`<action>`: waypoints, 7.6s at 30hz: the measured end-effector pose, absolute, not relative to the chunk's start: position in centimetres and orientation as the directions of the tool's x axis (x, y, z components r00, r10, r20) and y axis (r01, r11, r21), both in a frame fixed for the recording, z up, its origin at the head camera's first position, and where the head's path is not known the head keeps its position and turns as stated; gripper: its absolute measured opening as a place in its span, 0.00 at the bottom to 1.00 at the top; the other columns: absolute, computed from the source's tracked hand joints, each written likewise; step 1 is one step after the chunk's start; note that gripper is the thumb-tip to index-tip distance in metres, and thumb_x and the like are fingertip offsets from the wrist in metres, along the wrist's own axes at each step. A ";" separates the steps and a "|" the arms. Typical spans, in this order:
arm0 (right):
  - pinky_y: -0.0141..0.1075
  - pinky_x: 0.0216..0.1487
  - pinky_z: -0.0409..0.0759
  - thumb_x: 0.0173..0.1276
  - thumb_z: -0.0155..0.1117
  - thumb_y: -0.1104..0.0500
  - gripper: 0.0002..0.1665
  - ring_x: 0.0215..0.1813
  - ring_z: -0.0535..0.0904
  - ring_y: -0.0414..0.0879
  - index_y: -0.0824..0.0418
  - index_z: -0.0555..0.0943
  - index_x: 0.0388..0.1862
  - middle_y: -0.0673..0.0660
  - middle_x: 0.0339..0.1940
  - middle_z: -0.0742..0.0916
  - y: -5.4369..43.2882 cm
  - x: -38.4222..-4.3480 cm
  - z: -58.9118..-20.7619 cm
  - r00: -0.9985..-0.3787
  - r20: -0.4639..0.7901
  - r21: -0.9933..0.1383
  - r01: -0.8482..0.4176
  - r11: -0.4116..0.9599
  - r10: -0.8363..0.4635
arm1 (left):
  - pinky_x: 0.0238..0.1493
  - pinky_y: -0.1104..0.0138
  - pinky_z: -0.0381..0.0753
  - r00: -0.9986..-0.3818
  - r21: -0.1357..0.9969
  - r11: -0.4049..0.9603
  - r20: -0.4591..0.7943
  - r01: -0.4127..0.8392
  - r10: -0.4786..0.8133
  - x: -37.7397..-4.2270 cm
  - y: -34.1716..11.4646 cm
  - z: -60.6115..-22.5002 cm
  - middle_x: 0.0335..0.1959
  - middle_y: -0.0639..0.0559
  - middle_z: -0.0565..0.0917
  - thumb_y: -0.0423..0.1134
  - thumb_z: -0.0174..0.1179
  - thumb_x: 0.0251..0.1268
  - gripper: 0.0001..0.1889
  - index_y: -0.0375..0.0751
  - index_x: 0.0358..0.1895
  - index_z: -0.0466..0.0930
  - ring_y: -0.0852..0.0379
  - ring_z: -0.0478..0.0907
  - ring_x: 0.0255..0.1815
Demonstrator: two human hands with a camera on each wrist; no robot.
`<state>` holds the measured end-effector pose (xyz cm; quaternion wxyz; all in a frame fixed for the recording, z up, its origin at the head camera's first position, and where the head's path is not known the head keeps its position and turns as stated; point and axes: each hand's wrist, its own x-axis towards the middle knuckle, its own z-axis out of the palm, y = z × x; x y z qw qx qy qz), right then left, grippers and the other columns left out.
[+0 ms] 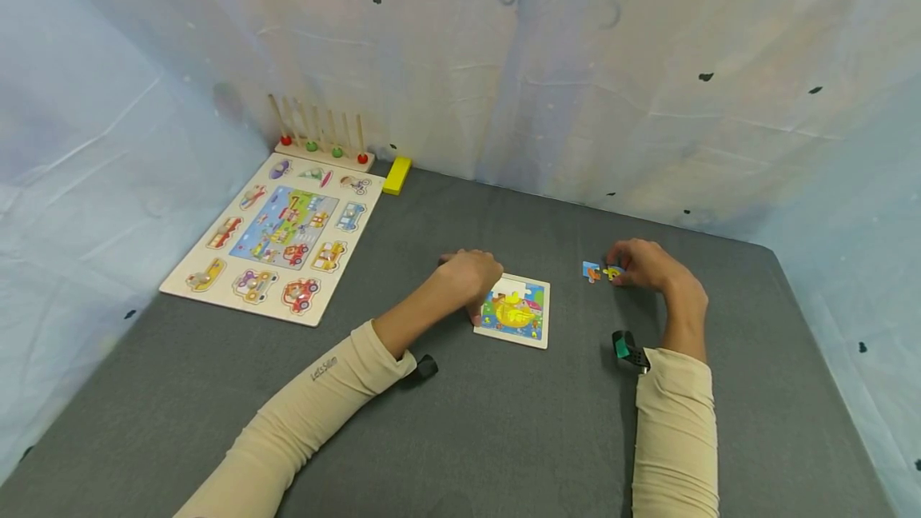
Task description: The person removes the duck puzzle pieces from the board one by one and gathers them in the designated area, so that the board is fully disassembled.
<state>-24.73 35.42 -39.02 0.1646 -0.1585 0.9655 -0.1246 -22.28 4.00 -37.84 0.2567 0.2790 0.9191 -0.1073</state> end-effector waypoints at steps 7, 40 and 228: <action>0.54 0.46 0.84 0.68 0.73 0.64 0.20 0.48 0.83 0.60 0.67 0.82 0.57 0.70 0.49 0.85 34.9 -24.6 -38.3 -0.898 -0.301 -0.288 -0.236 0.928 -0.322 | 0.68 0.32 0.78 -0.710 -0.060 0.819 -0.537 0.570 0.455 -22.2 4.0 -37.8 0.76 0.38 0.74 0.56 0.82 0.50 0.51 0.41 0.77 0.70 0.33 0.67 0.79; 0.49 0.53 0.85 0.64 0.78 0.63 0.24 0.51 0.83 0.53 0.58 0.83 0.59 0.59 0.51 0.87 24.2 -23.9 -37.3 -0.661 -0.312 -0.456 -0.526 0.718 -0.683 | 0.67 0.34 0.81 -0.706 -0.058 0.810 -0.528 0.584 0.471 -22.4 3.8 -37.8 0.68 0.40 0.80 0.57 0.82 0.49 0.46 0.41 0.72 0.76 0.37 0.75 0.73; 0.35 0.40 0.81 0.73 0.70 0.62 0.16 0.36 0.79 0.42 0.67 0.83 0.57 0.57 0.39 0.87 20.2 -23.0 -37.4 -0.591 -0.329 -0.495 -0.557 0.667 -0.737 | 0.63 0.33 0.83 -0.713 -0.010 0.851 -0.553 0.524 0.432 -22.5 3.7 -37.6 0.65 0.43 0.81 0.59 0.79 0.53 0.44 0.44 0.72 0.76 0.37 0.78 0.69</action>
